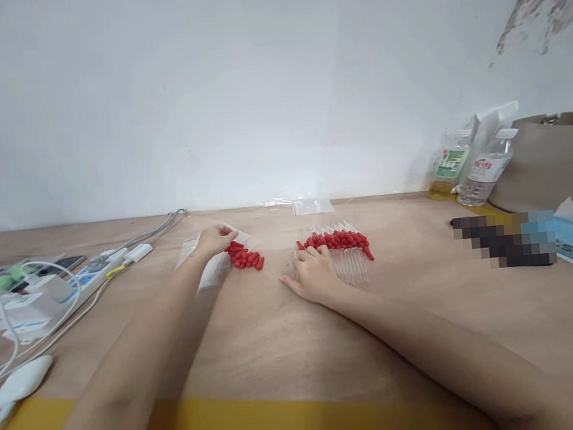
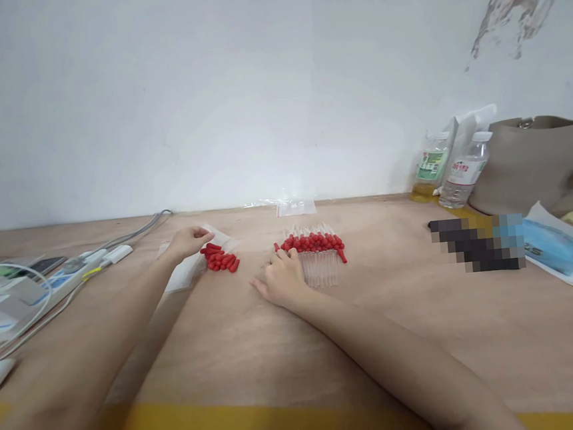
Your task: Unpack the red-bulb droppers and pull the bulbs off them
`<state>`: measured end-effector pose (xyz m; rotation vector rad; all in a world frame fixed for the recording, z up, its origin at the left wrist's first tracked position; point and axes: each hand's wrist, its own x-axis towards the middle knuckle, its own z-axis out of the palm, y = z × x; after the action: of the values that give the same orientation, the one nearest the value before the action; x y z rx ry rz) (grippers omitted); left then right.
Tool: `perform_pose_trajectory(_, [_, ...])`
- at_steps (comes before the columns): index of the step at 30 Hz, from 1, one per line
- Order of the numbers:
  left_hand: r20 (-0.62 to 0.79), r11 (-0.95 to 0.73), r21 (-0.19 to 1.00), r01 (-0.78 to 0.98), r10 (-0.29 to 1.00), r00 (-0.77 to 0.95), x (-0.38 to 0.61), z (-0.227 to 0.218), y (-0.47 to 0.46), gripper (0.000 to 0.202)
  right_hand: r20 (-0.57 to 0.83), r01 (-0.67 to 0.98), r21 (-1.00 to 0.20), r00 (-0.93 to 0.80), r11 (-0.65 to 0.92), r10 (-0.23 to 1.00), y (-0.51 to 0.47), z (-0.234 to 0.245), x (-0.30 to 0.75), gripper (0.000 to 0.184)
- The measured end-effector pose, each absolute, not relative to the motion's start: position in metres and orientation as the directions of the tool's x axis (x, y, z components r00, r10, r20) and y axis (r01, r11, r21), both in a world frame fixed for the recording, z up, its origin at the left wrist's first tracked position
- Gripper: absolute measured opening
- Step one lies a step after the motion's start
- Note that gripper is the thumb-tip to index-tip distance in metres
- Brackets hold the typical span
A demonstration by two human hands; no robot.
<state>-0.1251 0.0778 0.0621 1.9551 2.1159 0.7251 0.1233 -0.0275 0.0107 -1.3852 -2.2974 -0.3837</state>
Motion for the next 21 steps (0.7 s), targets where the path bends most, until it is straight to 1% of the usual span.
perform_pose_trajectory(4, [0.136,0.008,0.462,0.887,0.987,-0.080,-0.124,0.063,0.077,0.014,0.548,0.875,0.057,-0.430,0.481,0.718,-0.036,0.013,0.135,0.044])
perform_pose_trajectory(10, [0.203,0.071,0.456,0.887,0.962,-0.181,-0.128,0.059,0.071,0.018,0.615,0.843,0.092,-0.466,0.529,0.636,-0.049,0.006,0.163,0.035])
perform_pose_trajectory(13, [0.193,0.086,0.446,0.891,0.963,-0.190,-0.130,0.057,0.067,0.019,0.632,0.856,0.075,-0.437,0.511,0.640,-0.051,0.001,0.171,0.033])
perform_pose_trajectory(15, [0.203,0.095,0.441,0.893,0.958,-0.202,-0.132,0.058,0.066,0.023,0.641,0.867,0.052,-0.410,0.496,0.649,-0.051,-0.002,0.173,0.031])
perform_pose_trajectory(18, [0.244,0.102,0.426,0.899,0.944,-0.222,-0.131,0.064,0.067,0.031,0.657,0.870,0.029,-0.388,0.493,0.646,-0.050,-0.004,0.174,0.030])
perform_pose_trajectory(21, [0.288,0.078,0.401,0.913,0.935,-0.207,-0.119,0.069,0.070,0.030,0.673,0.861,0.011,-0.383,0.508,0.634,-0.050,-0.006,0.175,0.027])
